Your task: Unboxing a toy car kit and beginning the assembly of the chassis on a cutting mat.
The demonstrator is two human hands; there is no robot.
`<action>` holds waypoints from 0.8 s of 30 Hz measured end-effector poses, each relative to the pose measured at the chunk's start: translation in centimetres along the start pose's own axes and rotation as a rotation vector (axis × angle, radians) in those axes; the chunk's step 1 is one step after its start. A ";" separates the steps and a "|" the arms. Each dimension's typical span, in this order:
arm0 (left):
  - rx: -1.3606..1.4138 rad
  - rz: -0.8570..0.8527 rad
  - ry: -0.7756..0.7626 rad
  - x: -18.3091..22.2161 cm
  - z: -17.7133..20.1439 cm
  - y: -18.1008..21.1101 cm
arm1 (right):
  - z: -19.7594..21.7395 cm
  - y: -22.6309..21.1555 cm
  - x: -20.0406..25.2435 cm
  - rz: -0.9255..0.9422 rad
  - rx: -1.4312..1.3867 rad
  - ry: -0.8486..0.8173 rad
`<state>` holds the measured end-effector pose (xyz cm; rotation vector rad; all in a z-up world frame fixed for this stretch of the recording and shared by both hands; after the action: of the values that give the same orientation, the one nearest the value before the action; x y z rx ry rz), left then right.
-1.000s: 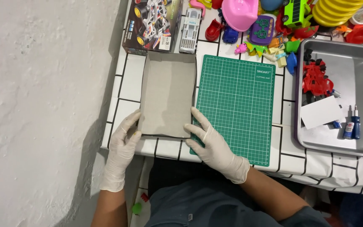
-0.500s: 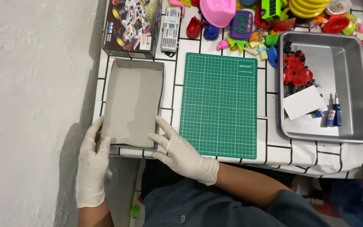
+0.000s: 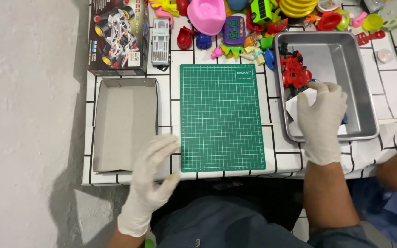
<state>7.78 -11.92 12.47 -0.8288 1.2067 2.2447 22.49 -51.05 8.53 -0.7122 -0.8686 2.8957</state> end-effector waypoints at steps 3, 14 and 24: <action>-0.087 0.015 -0.283 -0.1 -6.1 0.0 | -1.8 6.1 -2.3 -0.178 0.220 -0.189; -0.127 0.132 -0.185 2.9 -9.7 -4.0 | -6.9 14.2 -5.3 -0.261 0.285 -0.219; -0.087 0.172 -0.240 3.0 -10.3 -4.8 | -4.3 10.7 -4.7 -0.428 0.091 -0.236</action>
<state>11.68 -17.92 3.22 -0.4831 1.1102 2.4670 29.56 -58.65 1.67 -0.1492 -0.7855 2.6358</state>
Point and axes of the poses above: each hand's wrist, its own x-axis away from the middle knuckle, its own z-axis out of the back of the hand, y = z × x, the point moved 9 cm from there along -x, towards the middle knuckle, and after that the axes turned 10 degrees about -x, right-handed, at the moved point
